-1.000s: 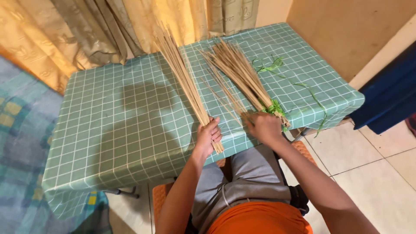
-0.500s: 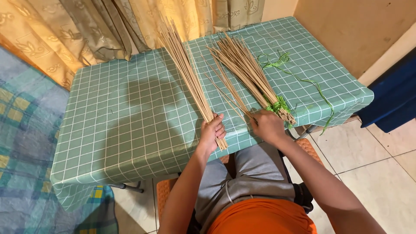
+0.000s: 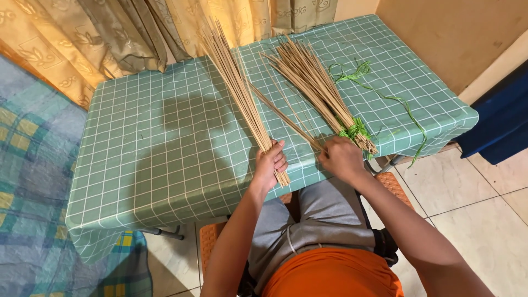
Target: Bundling and tying thin wooden sticks with plastic string on a table.
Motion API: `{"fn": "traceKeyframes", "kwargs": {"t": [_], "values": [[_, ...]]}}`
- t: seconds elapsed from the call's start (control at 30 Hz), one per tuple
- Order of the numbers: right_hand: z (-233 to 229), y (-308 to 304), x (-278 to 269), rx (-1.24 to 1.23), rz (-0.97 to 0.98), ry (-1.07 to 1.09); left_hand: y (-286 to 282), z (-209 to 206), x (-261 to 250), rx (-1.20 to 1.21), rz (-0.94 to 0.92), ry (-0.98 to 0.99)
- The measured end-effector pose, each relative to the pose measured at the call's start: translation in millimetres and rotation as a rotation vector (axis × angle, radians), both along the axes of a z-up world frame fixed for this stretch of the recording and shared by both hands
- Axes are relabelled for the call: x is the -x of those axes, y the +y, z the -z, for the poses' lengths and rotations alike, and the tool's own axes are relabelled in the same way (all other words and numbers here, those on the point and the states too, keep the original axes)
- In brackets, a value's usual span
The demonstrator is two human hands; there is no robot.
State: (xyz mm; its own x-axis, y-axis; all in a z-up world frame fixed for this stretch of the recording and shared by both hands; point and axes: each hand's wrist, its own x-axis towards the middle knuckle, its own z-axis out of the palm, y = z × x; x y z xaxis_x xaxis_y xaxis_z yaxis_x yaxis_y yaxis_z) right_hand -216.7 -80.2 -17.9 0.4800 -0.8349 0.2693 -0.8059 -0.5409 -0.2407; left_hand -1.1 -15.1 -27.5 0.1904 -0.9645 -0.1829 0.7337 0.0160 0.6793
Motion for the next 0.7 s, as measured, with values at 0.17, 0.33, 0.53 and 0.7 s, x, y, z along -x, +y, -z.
{"fn": "traceKeyframes", "kwargs": {"t": [0.17,0.33,0.53,0.7], "values": [[22,-9,2,0.161,0.018,-0.014,3,-6,1,0.003,0.001,-0.001],[12,-7,4,0.088,0.060,-0.052,5,-6,1,0.001,-0.003,0.002],[-4,-9,3,-0.095,0.174,-0.070,4,-5,1,0.015,-0.010,0.001],[19,-17,2,-0.108,0.145,-0.447,6,-13,4,0.023,-0.044,-0.017]]}}
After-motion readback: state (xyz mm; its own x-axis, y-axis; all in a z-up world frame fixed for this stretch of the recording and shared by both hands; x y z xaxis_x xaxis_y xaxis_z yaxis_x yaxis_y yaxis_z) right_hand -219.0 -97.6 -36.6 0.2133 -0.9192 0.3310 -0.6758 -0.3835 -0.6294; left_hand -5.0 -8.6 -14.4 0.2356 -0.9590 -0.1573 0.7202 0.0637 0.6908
